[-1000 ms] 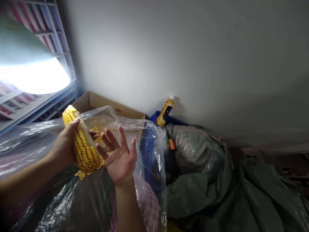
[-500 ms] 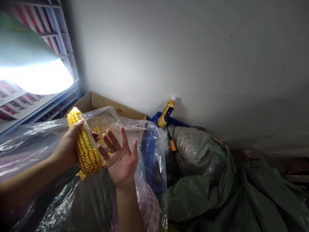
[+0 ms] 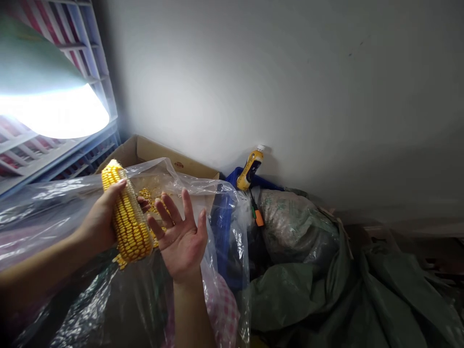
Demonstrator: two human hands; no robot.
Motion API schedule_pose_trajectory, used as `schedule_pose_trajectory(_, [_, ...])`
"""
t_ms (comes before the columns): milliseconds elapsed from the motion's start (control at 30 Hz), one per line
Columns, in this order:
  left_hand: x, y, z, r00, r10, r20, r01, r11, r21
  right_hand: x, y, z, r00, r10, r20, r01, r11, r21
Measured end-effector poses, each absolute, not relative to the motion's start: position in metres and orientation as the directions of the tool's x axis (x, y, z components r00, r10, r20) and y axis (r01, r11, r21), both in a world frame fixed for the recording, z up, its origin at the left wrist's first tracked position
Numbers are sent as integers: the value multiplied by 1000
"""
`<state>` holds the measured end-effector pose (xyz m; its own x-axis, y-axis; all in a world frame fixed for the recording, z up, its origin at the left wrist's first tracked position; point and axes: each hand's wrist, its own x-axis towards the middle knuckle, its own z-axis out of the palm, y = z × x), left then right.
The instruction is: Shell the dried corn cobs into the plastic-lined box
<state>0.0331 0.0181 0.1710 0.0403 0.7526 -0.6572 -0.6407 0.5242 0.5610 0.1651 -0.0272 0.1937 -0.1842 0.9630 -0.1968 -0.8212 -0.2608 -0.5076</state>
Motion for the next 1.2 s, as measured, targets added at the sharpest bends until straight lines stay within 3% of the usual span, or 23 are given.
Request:
schedule_pose_trajectory(467, [35,18,172,24,767,-642,-629,511,586,167,-29,192,-207,969,-132,-847,-245,-472])
schedule_pose_trajectory(900, [36,18,167,34,744,-668,-599,550,582,167,-30,196,-154,973,-170,-803,-224,-552])
schedule_pose_trajectory(1200, [35,18,167,41,732,-680,-584,570,578,169,-30,196,-155,977,-145,-813,-210,-543])
